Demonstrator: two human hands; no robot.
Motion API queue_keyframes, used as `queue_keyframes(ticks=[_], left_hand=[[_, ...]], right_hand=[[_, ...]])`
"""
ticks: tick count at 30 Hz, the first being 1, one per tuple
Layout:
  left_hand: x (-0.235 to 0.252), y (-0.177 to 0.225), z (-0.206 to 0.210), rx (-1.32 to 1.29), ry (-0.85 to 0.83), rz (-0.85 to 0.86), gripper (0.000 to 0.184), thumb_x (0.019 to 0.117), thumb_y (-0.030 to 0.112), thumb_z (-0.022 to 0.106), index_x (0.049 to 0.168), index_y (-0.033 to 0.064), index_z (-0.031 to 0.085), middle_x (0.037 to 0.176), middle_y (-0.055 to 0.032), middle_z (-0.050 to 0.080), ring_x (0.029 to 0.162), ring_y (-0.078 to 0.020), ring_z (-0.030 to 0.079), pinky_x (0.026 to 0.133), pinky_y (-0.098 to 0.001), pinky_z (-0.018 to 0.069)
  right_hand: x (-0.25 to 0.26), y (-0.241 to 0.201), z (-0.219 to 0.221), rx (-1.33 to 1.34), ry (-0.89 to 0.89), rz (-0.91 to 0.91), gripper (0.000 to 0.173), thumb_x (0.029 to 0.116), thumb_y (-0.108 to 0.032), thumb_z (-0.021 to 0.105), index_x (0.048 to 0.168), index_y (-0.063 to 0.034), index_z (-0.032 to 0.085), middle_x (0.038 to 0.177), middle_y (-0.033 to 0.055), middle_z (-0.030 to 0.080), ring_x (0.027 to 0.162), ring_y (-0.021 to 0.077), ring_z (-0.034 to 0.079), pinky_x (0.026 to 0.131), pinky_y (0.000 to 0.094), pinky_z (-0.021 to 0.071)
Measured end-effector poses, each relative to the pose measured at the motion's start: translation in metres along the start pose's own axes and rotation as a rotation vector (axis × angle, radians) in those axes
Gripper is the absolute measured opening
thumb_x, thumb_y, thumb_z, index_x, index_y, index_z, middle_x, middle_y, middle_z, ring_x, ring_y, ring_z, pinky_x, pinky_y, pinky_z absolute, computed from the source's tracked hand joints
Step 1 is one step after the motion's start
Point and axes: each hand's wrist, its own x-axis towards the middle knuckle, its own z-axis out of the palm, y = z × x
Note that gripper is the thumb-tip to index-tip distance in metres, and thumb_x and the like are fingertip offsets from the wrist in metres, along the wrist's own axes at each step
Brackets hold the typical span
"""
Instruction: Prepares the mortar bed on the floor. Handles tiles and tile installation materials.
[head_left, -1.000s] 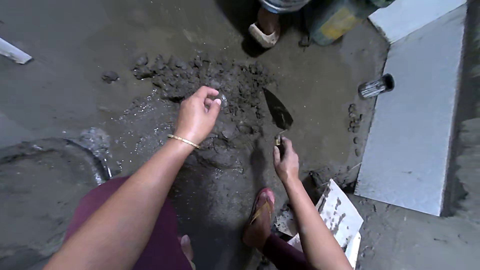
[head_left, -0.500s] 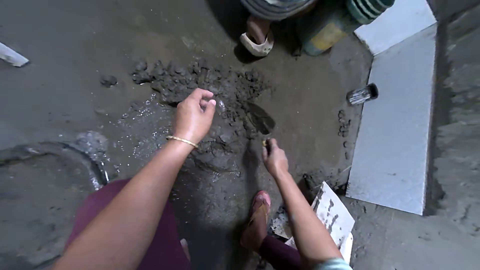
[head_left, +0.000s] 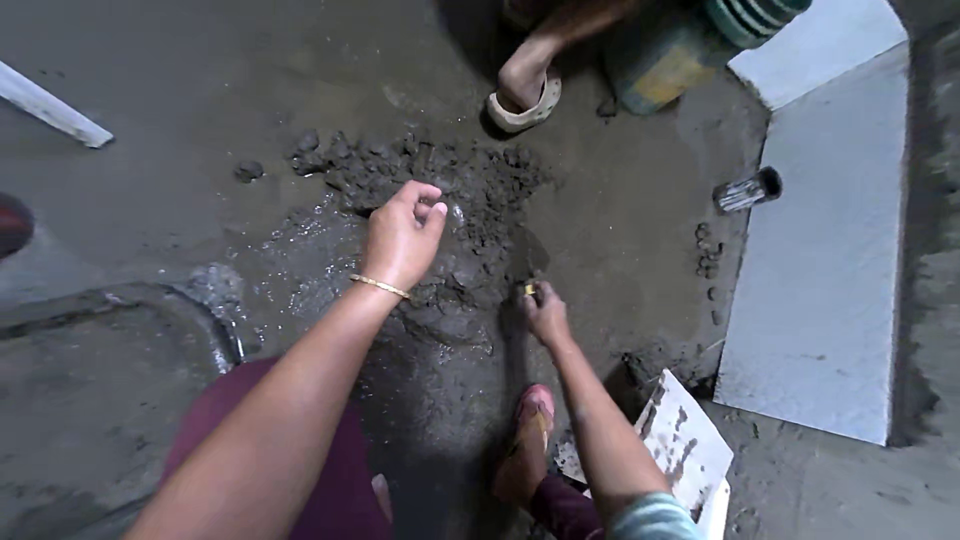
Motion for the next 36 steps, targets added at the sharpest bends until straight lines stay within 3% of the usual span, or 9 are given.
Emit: queue_keyframes(ticks=[3,6,12,15,18,24,29,32,36], left_hand=[[-0.003,-0.001,-0.002,0.035,-0.004,0.016,0.033,0.1084,0.025,0.052,0.134,0.0061,0.060,0.106,-0.0131,0.070,0.085,-0.0218,0.069,0.081,-0.0434,0.0570],[-0.001,-0.005,-0.013,0.018,0.025,-0.001,0.033,0.1089,0.025,0.051,0.134,0.0045,0.060,0.111,-0.0154,0.070,0.092,-0.0233,0.071,0.086,-0.0441,0.0583],[-0.003,-0.005,-0.020,0.005,0.054,-0.024,0.034,0.1086,0.025,0.051,0.136,0.0049,0.058,0.111,-0.0144,0.070,0.093,-0.0229,0.071,0.086,-0.0447,0.0581],[-0.003,-0.004,-0.020,0.001,0.065,-0.005,0.034,0.1086,0.024,0.051,0.135,0.0042,0.059,0.110,-0.0147,0.071,0.090,-0.0224,0.071,0.084,-0.0436,0.0580],[-0.003,-0.006,-0.023,-0.011,0.072,-0.004,0.034,0.1087,0.023,0.051,0.135,0.0036,0.059,0.110,-0.0153,0.070,0.090,-0.0221,0.071,0.084,-0.0423,0.0582],[-0.005,-0.005,-0.023,-0.001,0.074,-0.002,0.034,0.1086,0.024,0.051,0.135,0.0042,0.059,0.112,-0.0147,0.070,0.090,-0.0220,0.071,0.084,-0.0427,0.0579],[-0.006,-0.011,-0.018,0.017,0.071,0.059,0.034,0.1091,0.025,0.051,0.135,0.0049,0.059,0.111,-0.0177,0.070,0.090,-0.0280,0.071,0.083,-0.0498,0.0580],[-0.002,-0.008,-0.021,0.024,0.074,0.026,0.034,0.1087,0.024,0.052,0.135,0.0032,0.060,0.112,-0.0185,0.071,0.090,-0.0283,0.071,0.084,-0.0495,0.0582],[-0.006,-0.003,-0.024,0.022,0.085,-0.003,0.035,0.1085,0.022,0.052,0.135,0.0022,0.060,0.112,-0.0173,0.071,0.090,-0.0268,0.071,0.084,-0.0473,0.0583]], right_hand=[[-0.021,-0.002,0.024,-0.237,-0.127,0.031,0.045,0.1097,-0.029,0.047,0.152,-0.0143,0.044,0.121,0.0245,0.069,0.112,0.0422,0.069,0.095,0.0601,0.0544],[-0.040,0.007,-0.027,-0.341,-0.201,0.034,0.044,0.1089,-0.028,0.049,0.151,-0.0144,0.048,0.127,0.0229,0.067,0.117,0.0417,0.066,0.099,0.0610,0.0515],[0.002,-0.020,-0.030,-0.168,0.094,-0.052,0.041,0.1077,-0.027,0.053,0.147,-0.0130,0.050,0.114,0.0262,0.071,0.104,0.0464,0.070,0.088,0.0667,0.0547],[-0.015,-0.019,0.025,-0.302,-0.092,-0.028,0.046,0.1100,-0.031,0.045,0.154,-0.0162,0.041,0.120,0.0234,0.070,0.111,0.0421,0.070,0.094,0.0603,0.0555],[-0.041,0.003,0.002,-0.424,-0.246,0.022,0.047,0.1103,-0.030,0.044,0.156,-0.0175,0.039,0.126,0.0221,0.068,0.117,0.0406,0.068,0.098,0.0589,0.0533],[-0.006,-0.002,-0.047,-0.068,0.063,0.012,0.041,0.1090,-0.025,0.051,0.146,-0.0073,0.048,0.112,0.0279,0.069,0.096,0.0438,0.070,0.086,0.0610,0.0556],[-0.024,-0.011,0.021,-0.179,-0.114,0.048,0.048,0.1085,-0.029,0.047,0.153,-0.0129,0.042,0.125,0.0230,0.068,0.115,0.0395,0.069,0.096,0.0581,0.0556],[-0.027,0.015,-0.017,-0.192,-0.181,0.044,0.046,0.1079,-0.030,0.050,0.152,-0.0171,0.046,0.129,0.0212,0.067,0.117,0.0395,0.067,0.098,0.0607,0.0531],[0.004,0.023,-0.051,0.008,0.029,0.072,0.045,0.1074,-0.025,0.053,0.150,-0.0119,0.048,0.126,0.0235,0.068,0.114,0.0401,0.068,0.098,0.0587,0.0530]])
